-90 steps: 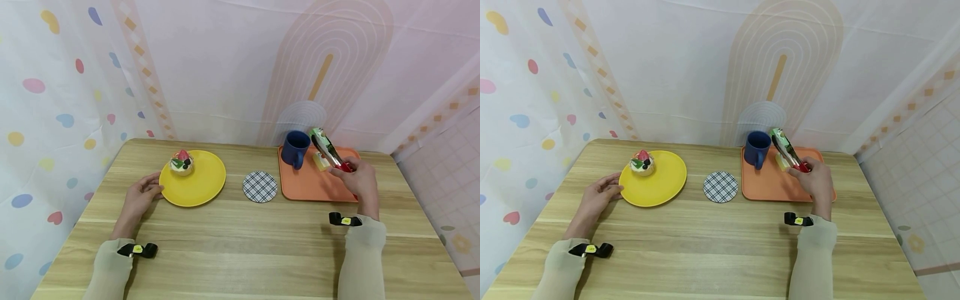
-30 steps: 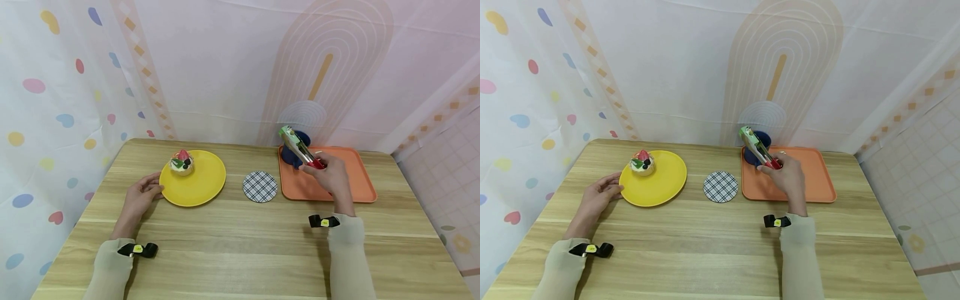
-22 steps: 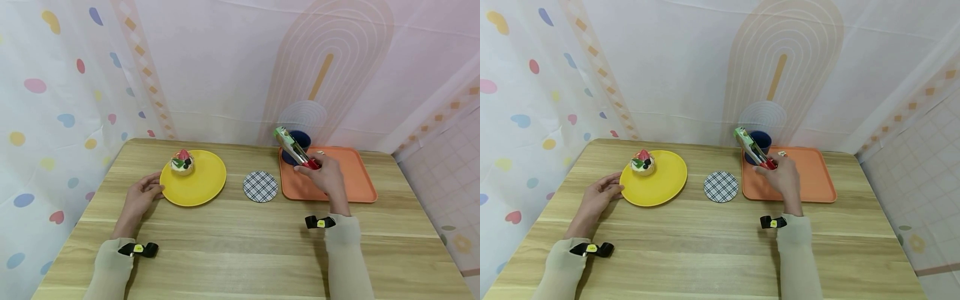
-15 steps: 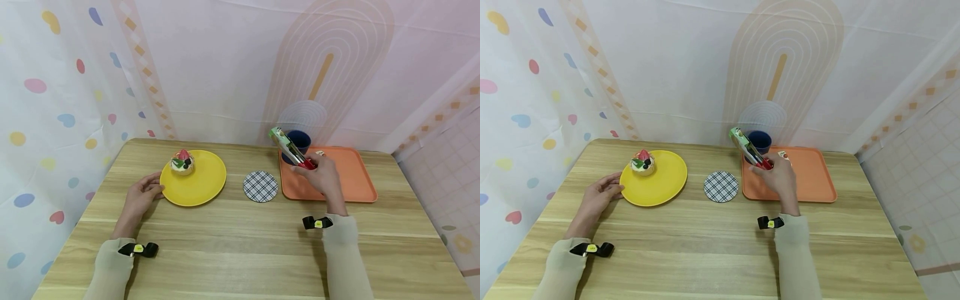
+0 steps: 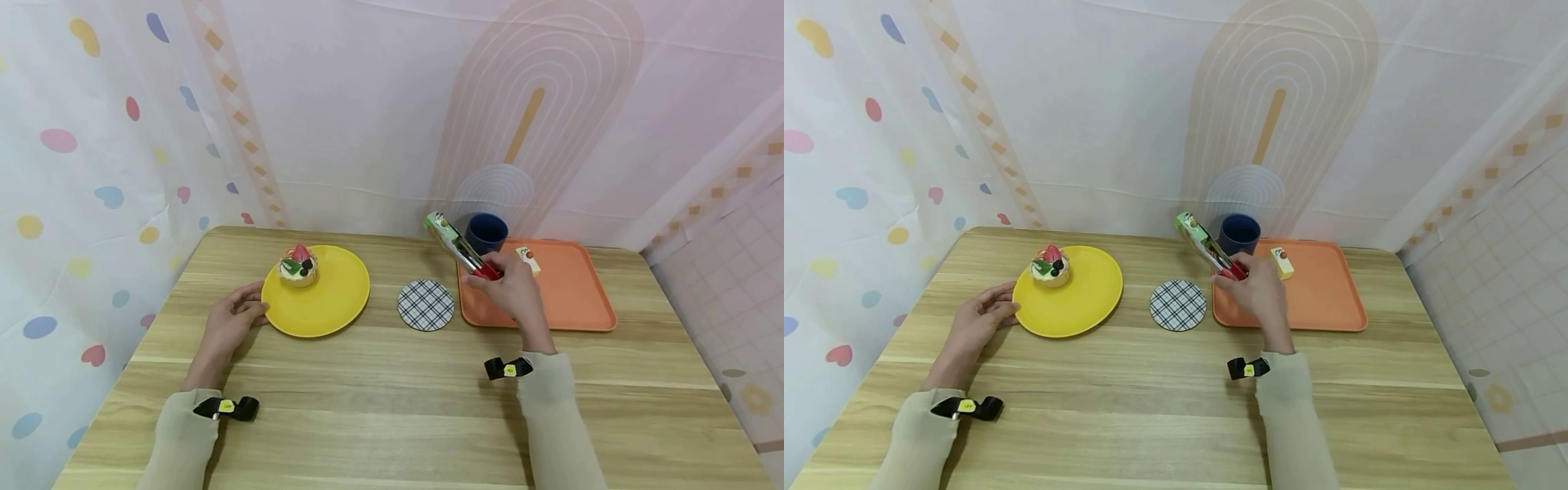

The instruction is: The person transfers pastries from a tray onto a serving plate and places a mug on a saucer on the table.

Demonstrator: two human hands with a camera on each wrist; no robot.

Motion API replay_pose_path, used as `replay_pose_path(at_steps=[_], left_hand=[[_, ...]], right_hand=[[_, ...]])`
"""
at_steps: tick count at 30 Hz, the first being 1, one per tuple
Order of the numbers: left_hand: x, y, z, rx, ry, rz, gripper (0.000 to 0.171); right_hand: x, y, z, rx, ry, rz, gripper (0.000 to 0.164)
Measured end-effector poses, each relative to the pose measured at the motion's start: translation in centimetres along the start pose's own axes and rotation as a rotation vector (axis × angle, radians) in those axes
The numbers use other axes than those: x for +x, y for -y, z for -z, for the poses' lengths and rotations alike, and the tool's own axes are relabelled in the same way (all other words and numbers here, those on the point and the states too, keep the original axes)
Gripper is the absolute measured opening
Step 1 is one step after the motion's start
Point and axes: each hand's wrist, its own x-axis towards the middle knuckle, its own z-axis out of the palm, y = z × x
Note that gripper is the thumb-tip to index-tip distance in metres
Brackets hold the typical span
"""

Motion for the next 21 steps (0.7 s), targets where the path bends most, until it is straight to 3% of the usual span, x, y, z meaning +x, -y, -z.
replay_pose_path(at_steps=[11,21], left_hand=[[0.0,0.1,0.0,-0.003,0.004,-0.005,0.054],[0.2,0.3,0.0,0.008,0.001,0.006,0.054]], right_hand=[[-0.1,1.3,-1.3,-0.059,0.035,0.001,0.04],[-0.5,2.5,-2.5,-0.039,0.091,-0.016,0.052]])
